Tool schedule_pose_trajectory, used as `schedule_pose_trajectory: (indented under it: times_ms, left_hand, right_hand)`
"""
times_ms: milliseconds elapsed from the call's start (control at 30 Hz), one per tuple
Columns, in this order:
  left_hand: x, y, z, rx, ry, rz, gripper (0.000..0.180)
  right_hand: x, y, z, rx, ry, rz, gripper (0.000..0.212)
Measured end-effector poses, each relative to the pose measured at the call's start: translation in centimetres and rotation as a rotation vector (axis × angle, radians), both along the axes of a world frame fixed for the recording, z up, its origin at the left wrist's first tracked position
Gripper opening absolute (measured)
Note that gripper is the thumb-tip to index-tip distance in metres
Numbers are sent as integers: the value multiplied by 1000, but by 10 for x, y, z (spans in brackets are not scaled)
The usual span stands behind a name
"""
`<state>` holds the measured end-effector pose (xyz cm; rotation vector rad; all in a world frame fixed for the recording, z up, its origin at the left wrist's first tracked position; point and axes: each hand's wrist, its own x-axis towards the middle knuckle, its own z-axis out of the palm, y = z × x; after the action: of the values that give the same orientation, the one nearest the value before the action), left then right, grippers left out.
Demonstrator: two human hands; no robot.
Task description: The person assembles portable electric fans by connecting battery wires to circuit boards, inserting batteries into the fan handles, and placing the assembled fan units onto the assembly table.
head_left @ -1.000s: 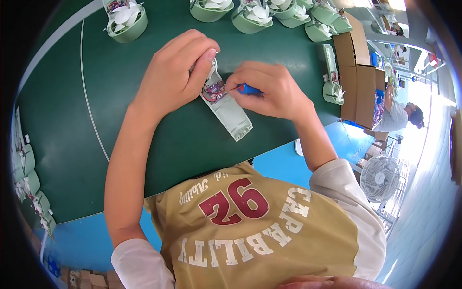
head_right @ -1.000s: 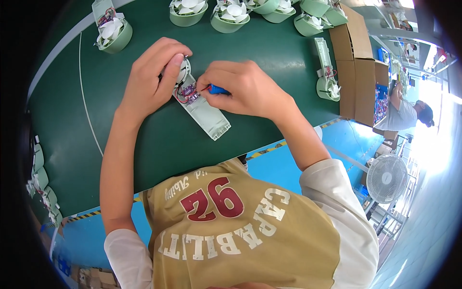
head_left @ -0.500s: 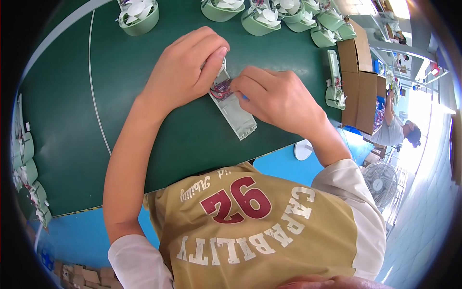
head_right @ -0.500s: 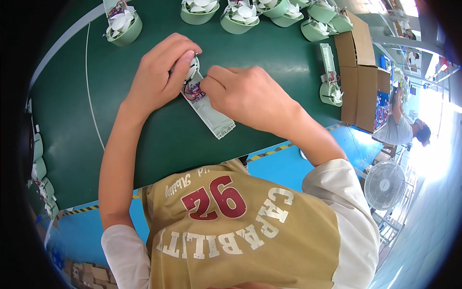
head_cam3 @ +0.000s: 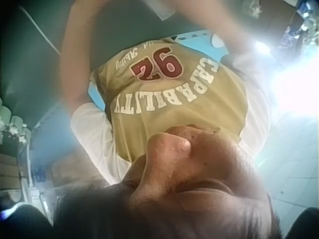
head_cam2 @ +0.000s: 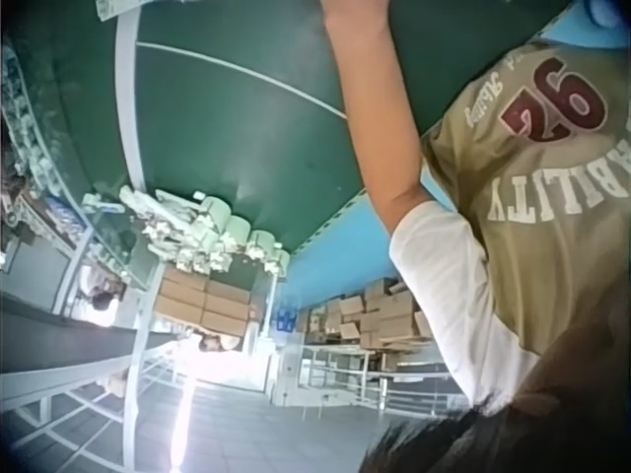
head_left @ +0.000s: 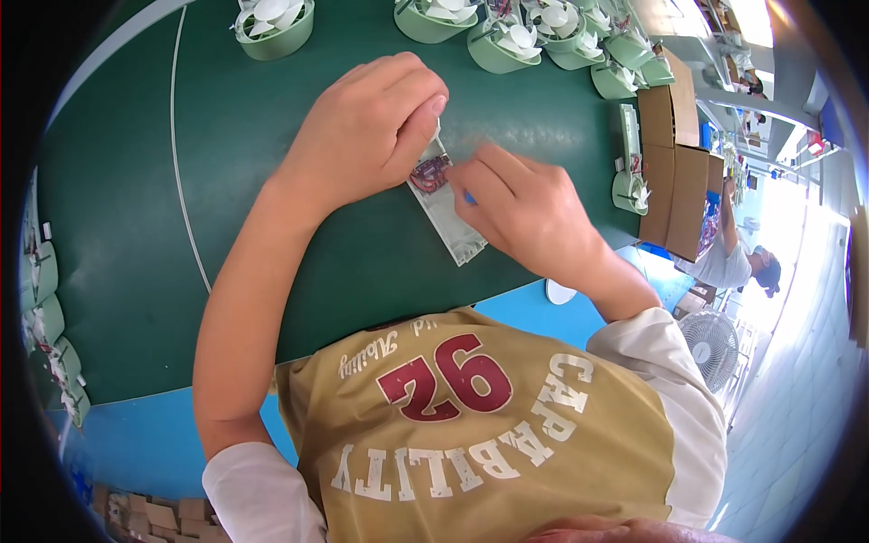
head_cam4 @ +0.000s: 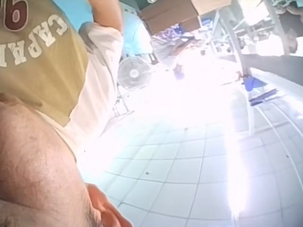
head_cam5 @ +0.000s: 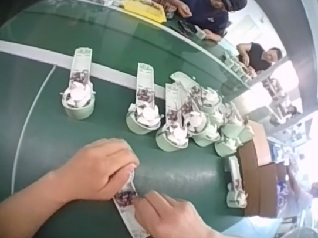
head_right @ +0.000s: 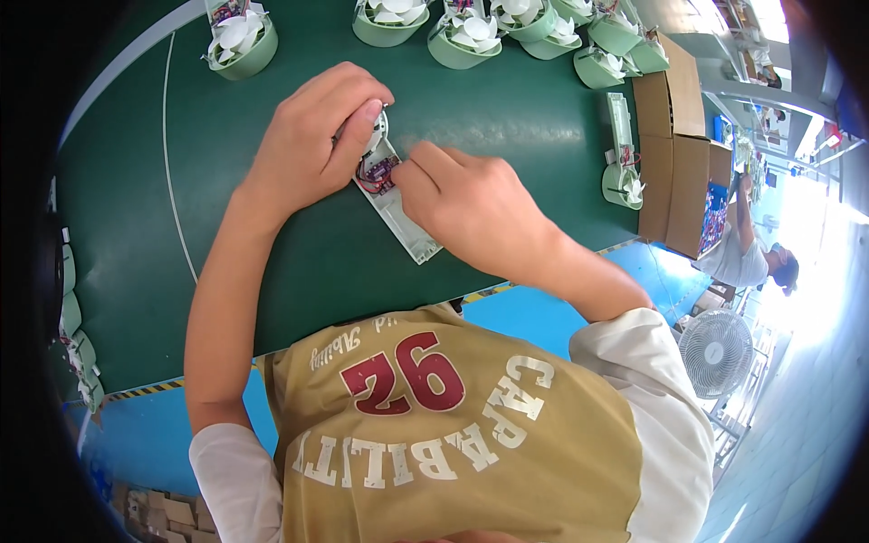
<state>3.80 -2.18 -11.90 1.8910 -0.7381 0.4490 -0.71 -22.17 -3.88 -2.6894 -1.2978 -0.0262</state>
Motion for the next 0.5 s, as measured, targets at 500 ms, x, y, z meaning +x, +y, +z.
schedule_pose_trajectory:
  times_ms: [500]
  left_hand:
    - [-1, -5, 4, 43, -33, 21, 5]
  right_hand:
    - [-21, -8, -24, 213, -11, -141, 20]
